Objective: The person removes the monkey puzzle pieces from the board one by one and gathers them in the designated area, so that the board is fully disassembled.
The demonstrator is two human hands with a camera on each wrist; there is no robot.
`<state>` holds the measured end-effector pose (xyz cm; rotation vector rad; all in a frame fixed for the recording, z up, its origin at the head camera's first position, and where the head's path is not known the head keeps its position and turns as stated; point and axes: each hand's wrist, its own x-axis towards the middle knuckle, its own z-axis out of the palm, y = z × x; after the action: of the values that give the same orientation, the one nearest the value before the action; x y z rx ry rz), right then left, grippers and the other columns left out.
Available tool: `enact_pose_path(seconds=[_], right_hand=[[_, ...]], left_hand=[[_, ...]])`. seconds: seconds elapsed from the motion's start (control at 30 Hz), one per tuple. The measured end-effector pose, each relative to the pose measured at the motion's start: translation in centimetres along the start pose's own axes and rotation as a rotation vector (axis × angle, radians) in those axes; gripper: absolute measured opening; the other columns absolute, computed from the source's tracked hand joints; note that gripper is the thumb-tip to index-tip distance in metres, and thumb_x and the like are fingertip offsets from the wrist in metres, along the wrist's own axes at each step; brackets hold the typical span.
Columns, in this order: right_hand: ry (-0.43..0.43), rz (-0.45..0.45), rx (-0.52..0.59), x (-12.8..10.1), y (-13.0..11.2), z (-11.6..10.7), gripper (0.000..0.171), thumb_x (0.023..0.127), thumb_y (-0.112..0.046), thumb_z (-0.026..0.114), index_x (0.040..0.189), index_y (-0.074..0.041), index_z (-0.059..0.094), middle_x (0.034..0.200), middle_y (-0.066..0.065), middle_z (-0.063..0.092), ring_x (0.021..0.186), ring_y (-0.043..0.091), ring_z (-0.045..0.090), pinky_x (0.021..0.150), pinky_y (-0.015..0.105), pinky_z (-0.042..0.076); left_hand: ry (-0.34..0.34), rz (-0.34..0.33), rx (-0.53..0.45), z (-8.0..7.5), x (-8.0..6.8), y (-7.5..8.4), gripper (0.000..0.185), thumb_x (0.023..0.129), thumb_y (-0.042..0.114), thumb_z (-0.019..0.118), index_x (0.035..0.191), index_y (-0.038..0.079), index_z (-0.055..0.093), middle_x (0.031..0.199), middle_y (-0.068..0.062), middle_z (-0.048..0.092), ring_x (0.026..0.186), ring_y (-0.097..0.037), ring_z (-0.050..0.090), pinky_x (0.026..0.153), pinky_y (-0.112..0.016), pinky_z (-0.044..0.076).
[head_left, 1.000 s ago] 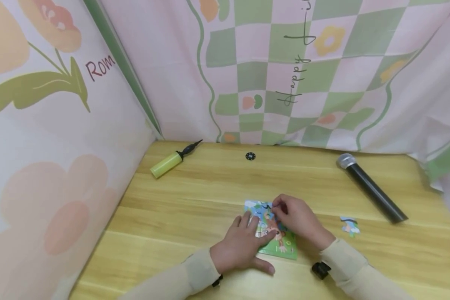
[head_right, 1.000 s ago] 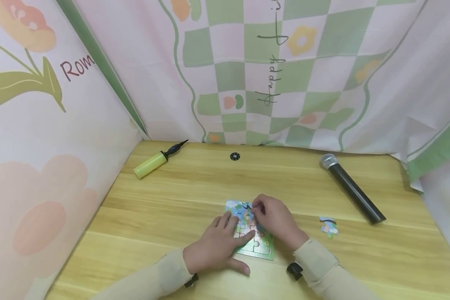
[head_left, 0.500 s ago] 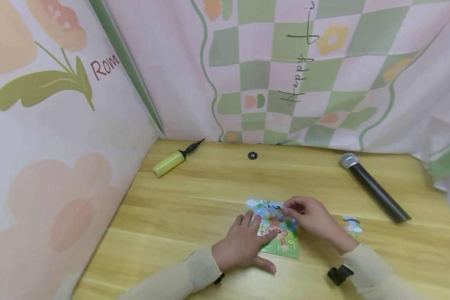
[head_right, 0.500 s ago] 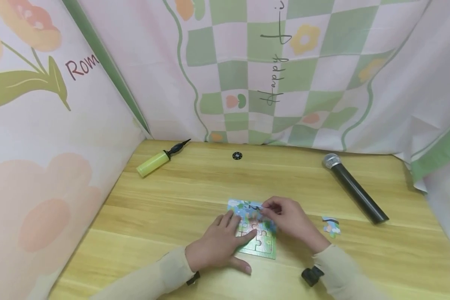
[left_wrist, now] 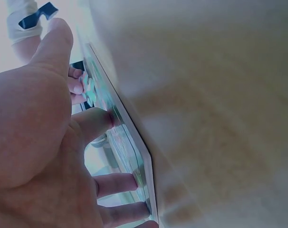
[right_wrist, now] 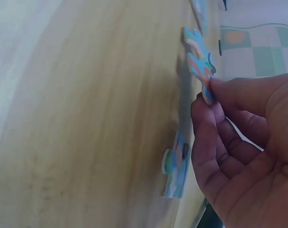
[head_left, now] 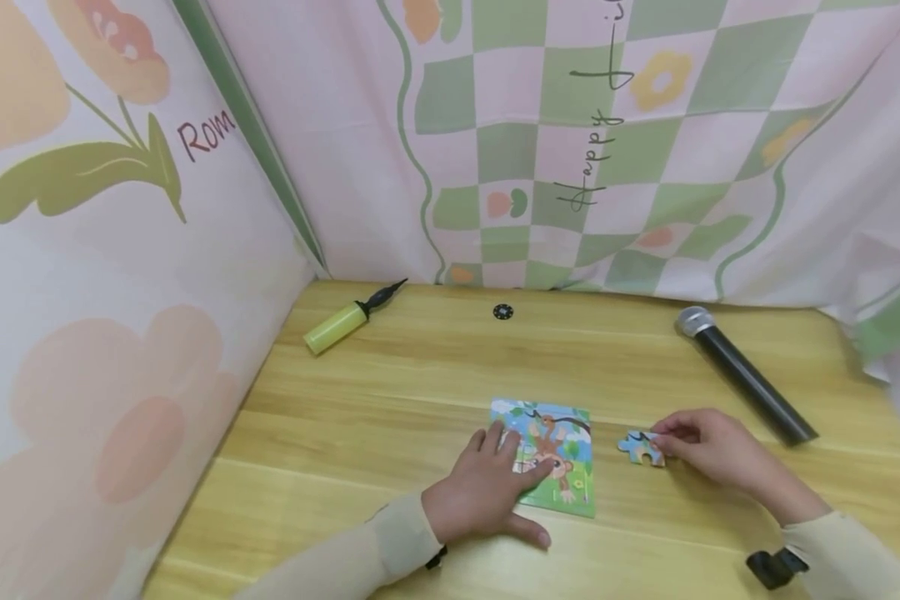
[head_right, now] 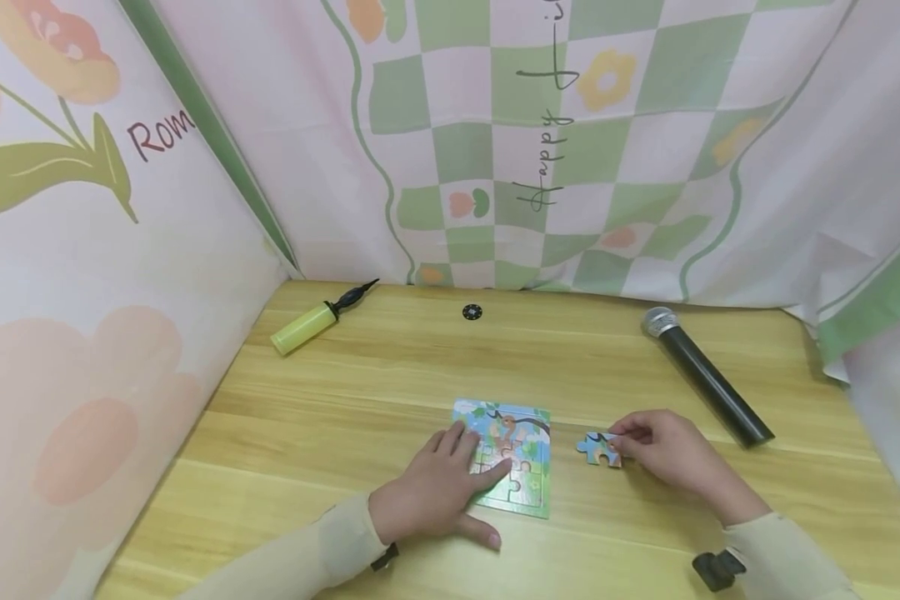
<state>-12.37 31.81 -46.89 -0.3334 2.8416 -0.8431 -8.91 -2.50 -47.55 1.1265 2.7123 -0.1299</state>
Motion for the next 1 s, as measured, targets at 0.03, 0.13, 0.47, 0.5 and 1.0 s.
enact_pose_path(seconds=[0.03,0.13,0.47,0.5,1.0], right_hand=[[0.01,0.0,-0.008,0.0,0.1,0.1,0.023,0.086,-0.035,0.067,0.096,-0.015,0.071,0.087,-0.007,0.066,0.08,0.013,0.061,0.072,0.033,0.049],[0.039,-0.005,-0.024,0.0,0.1,0.2,0.023,0.086,-0.035,0.068,0.095,-0.013,0.071,0.087,-0.005,0.067,0.081,0.016,0.062,0.074,0.04,0.049],[0.108,-0.061,-0.085,0.5,-0.1,0.2,0.021,0.086,-0.028,0.068,0.098,-0.01,0.07,0.082,-0.007,0.065,0.074,0.012,0.058,0.068,0.038,0.047],[0.113,-0.063,-0.082,0.5,-0.3,0.2,0.022,0.087,-0.029,0.068,0.098,-0.01,0.07,0.081,-0.008,0.064,0.073,0.011,0.057,0.067,0.037,0.047],[0.029,-0.213,0.039,5.1,-8.1,4.4,0.02,0.089,-0.025,0.065,0.104,-0.011,0.068,0.085,-0.008,0.062,0.077,0.009,0.057,0.069,0.032,0.049]], left_hand=[[0.003,0.002,0.004,0.0,0.0,0.0,0.099,0.06,0.09,0.022,0.147,0.043,0.014,0.148,-0.017,0.021,0.135,-0.045,0.012,0.105,-0.055,0.018],[0.008,0.007,0.019,0.1,0.1,0.1,0.1,0.06,0.091,0.02,0.147,0.043,0.014,0.148,-0.018,0.021,0.135,-0.045,0.013,0.105,-0.056,0.018],[0.01,-0.012,0.022,0.5,0.5,-0.3,0.093,0.062,0.09,0.013,0.145,0.048,0.014,0.145,-0.017,0.024,0.135,-0.044,0.012,0.106,-0.058,0.012],[0.014,-0.013,0.022,0.6,0.4,-0.4,0.092,0.063,0.09,0.012,0.145,0.048,0.015,0.144,-0.017,0.025,0.135,-0.044,0.012,0.106,-0.058,0.011],[0.061,-0.031,0.002,1.4,-2.5,-4.6,0.082,0.075,0.083,0.018,0.145,0.043,0.022,0.148,-0.02,0.023,0.135,-0.043,0.013,0.106,-0.056,0.015]])
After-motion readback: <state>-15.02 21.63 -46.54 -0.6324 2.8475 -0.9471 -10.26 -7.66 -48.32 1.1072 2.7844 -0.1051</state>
